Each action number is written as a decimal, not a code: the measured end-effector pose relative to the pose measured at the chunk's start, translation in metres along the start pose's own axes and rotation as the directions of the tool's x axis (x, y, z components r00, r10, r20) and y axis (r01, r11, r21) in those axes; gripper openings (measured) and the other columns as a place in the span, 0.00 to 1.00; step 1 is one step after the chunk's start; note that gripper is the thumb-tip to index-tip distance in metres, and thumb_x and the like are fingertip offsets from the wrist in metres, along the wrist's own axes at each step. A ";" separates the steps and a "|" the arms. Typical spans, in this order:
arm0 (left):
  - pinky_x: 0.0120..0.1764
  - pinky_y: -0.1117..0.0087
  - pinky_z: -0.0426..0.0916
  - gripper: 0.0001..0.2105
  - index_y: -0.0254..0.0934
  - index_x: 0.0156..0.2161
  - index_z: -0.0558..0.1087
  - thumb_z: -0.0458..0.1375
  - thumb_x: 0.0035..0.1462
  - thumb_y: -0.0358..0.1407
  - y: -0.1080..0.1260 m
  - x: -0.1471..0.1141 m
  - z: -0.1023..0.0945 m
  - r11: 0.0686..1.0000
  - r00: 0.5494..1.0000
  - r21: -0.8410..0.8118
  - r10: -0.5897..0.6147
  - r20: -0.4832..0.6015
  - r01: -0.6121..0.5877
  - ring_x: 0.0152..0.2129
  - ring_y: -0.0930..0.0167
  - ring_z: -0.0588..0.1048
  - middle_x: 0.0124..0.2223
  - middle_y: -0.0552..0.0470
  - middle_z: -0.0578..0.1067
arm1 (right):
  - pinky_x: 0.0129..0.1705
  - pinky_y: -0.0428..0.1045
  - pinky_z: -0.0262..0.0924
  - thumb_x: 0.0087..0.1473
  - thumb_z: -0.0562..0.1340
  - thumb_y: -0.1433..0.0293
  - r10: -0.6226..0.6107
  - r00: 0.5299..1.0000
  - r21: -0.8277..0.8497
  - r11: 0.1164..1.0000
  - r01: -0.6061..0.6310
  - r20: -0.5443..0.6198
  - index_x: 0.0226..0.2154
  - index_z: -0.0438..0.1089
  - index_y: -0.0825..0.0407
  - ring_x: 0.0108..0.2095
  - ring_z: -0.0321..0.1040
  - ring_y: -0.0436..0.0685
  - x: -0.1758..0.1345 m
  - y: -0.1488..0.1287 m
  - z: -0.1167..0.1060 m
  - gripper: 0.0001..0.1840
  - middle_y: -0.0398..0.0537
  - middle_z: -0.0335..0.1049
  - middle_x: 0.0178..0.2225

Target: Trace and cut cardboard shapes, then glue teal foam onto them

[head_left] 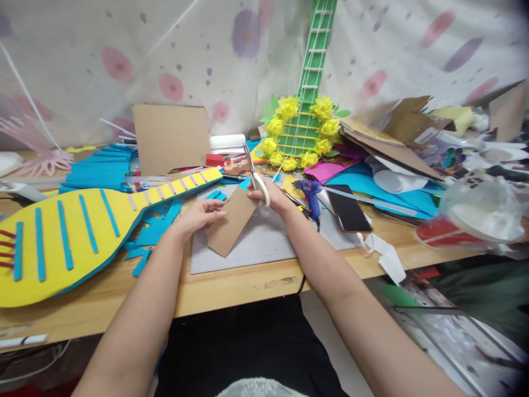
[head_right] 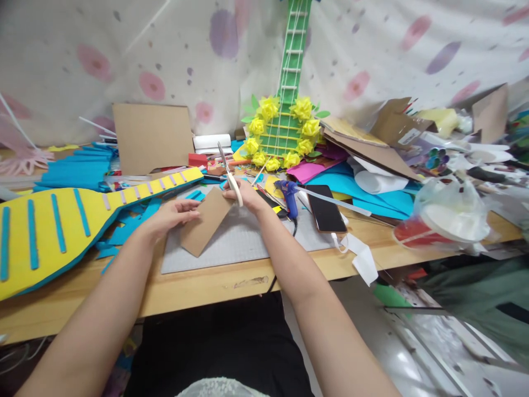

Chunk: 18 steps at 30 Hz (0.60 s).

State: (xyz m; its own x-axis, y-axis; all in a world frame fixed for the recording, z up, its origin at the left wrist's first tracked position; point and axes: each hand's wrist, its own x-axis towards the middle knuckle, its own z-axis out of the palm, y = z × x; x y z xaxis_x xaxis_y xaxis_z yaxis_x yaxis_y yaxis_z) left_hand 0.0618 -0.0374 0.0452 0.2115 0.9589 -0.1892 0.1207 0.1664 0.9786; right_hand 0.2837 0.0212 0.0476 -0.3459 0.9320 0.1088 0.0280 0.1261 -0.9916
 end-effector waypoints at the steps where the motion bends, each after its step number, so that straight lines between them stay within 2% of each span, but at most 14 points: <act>1: 0.24 0.71 0.67 0.20 0.34 0.37 0.77 0.69 0.35 0.40 -0.002 0.001 0.004 1.000 1.000 -0.005 -0.010 0.018 0.010 0.23 0.68 0.74 0.34 0.44 0.78 | 0.28 0.45 0.52 0.32 0.67 0.65 0.004 1.000 -0.001 1.000 -0.004 -0.015 0.27 0.65 0.55 0.25 0.57 0.47 0.002 0.000 0.005 0.18 0.39 0.62 0.24; 3: 0.27 0.69 0.69 0.19 0.34 0.36 0.77 0.68 0.37 0.43 -0.007 0.005 0.010 0.999 1.000 -0.032 0.008 0.001 -0.008 0.26 0.66 0.75 0.34 0.45 0.78 | 0.28 0.45 0.53 0.31 0.69 0.61 0.011 0.996 0.004 1.000 -0.011 -0.093 0.28 0.63 0.55 0.25 0.57 0.46 0.006 0.001 0.013 0.21 0.38 0.60 0.25; 4: 0.29 0.68 0.69 0.20 0.34 0.36 0.76 0.68 0.37 0.44 -0.009 0.007 0.012 0.998 0.998 -0.053 0.043 -0.050 -0.045 0.27 0.65 0.75 0.35 0.46 0.78 | 0.28 0.45 0.53 0.32 0.69 0.59 0.016 0.988 0.006 1.000 -0.015 -0.151 0.28 0.62 0.54 0.25 0.57 0.46 0.008 0.002 0.016 0.23 0.38 0.59 0.24; 5: 0.31 0.68 0.70 0.21 0.34 0.36 0.75 0.67 0.38 0.46 -0.011 0.010 0.013 0.991 0.986 -0.082 0.095 -0.136 -0.106 0.29 0.65 0.75 0.36 0.46 0.78 | 0.28 0.45 0.53 0.34 0.68 0.57 0.020 0.978 0.004 1.000 -0.020 -0.207 0.29 0.60 0.54 0.25 0.56 0.46 0.009 0.002 0.018 0.24 0.38 0.59 0.24; 7: 0.37 0.67 0.70 0.22 0.35 0.38 0.74 0.66 0.39 0.47 -0.014 0.016 0.012 0.954 0.917 -0.147 0.197 -0.346 -0.260 0.34 0.66 0.75 0.40 0.47 0.78 | 0.27 0.44 0.54 0.39 0.64 0.52 0.040 0.967 -0.027 0.998 -0.048 -0.252 0.28 0.58 0.52 0.24 0.56 0.46 0.009 0.003 0.019 0.24 0.38 0.58 0.23; 9: 0.41 0.66 0.69 0.22 0.35 0.39 0.72 0.66 0.39 0.47 -0.016 0.020 0.009 0.911 0.840 -0.195 0.231 -0.490 -0.364 0.38 0.66 0.75 0.42 0.47 0.77 | 0.26 0.44 0.54 0.44 0.60 0.48 0.067 0.979 -0.116 0.989 -0.090 -0.191 0.28 0.57 0.52 0.23 0.57 0.46 0.004 0.003 0.019 0.25 0.39 0.58 0.23; 10: 0.43 0.66 0.69 0.22 0.36 0.39 0.72 0.66 0.39 0.47 -0.017 0.022 0.008 0.896 0.821 -0.219 0.226 -0.524 -0.387 0.39 0.65 0.75 0.42 0.47 0.77 | 0.26 0.44 0.54 0.45 0.59 0.46 0.082 0.987 -0.182 0.978 -0.106 -0.135 0.28 0.57 0.52 0.23 0.58 0.46 0.001 0.003 0.018 0.25 0.40 0.59 0.23; 14: 0.45 0.64 0.68 0.20 0.36 0.37 0.71 0.66 0.39 0.45 -0.018 0.025 0.004 0.871 0.824 -0.298 0.185 -0.535 -0.390 0.41 0.65 0.75 0.41 0.48 0.78 | 0.26 0.44 0.56 0.44 0.61 0.46 0.161 0.982 -0.412 0.905 -0.108 0.095 0.30 0.62 0.53 0.25 0.62 0.48 -0.014 -0.004 0.020 0.27 0.42 0.64 0.26; 18: 0.47 0.63 0.68 0.21 0.36 0.40 0.71 0.65 0.42 0.45 -0.020 0.025 0.006 0.854 0.839 -0.321 0.216 -0.499 -0.410 0.42 0.64 0.75 0.43 0.47 0.78 | 0.26 0.43 0.58 0.47 0.58 0.45 0.246 0.933 -0.460 0.882 -0.102 0.264 0.32 0.63 0.54 0.23 0.63 0.47 -0.022 -0.018 0.026 0.28 0.43 0.66 0.26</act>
State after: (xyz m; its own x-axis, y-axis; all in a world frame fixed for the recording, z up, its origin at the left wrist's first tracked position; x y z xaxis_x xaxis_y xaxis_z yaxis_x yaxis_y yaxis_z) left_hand 0.0710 -0.0178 0.0206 -0.2805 0.9554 0.0925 -0.2946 -0.1774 0.9390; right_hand 0.2667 -0.0107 0.0607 -0.5632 0.8105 -0.1608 0.4913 0.1721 -0.8538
